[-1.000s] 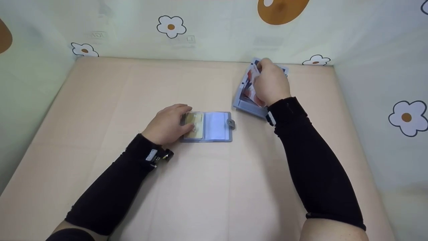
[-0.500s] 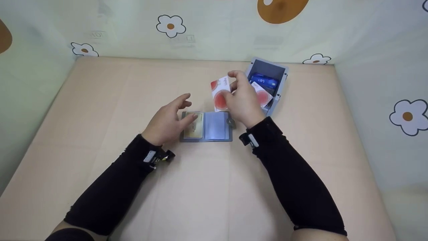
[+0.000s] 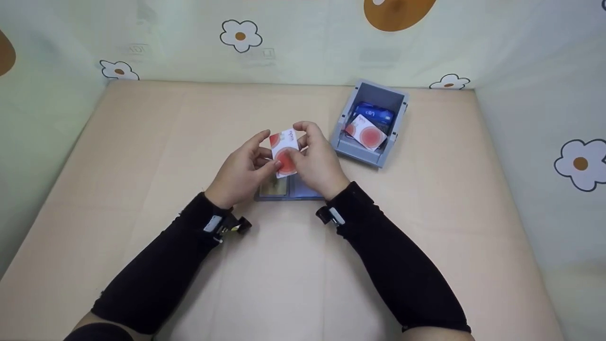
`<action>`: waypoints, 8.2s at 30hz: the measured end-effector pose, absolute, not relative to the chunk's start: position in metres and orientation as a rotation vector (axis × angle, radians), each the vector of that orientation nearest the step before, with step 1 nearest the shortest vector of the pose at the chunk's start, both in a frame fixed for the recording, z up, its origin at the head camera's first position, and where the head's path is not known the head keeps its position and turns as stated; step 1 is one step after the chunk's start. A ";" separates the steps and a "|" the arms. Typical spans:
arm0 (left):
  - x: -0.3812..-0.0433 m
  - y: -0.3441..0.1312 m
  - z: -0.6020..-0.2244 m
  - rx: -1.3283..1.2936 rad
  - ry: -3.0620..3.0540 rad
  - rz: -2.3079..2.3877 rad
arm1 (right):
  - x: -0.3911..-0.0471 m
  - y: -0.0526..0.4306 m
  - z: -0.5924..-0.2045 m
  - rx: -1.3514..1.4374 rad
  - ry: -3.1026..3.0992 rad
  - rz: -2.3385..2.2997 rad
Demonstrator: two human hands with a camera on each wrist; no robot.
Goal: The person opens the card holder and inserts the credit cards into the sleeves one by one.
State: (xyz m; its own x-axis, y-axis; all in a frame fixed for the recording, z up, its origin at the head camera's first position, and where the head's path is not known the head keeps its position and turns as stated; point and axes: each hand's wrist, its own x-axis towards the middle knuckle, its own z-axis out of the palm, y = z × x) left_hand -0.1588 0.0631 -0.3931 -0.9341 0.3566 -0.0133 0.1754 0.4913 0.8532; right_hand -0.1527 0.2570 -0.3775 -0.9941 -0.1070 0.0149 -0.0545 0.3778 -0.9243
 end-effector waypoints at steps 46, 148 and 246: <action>-0.164 0.065 -0.400 0.234 2.627 1.122 | -0.148 0.294 -0.381 -0.125 2.677 -0.850; -0.156 0.097 -0.404 0.796 2.805 0.396 | -0.151 0.293 -0.396 -0.166 2.726 -0.807; -0.167 0.045 -0.401 0.529 2.782 0.674 | -0.128 0.254 -0.401 -0.513 2.703 -0.794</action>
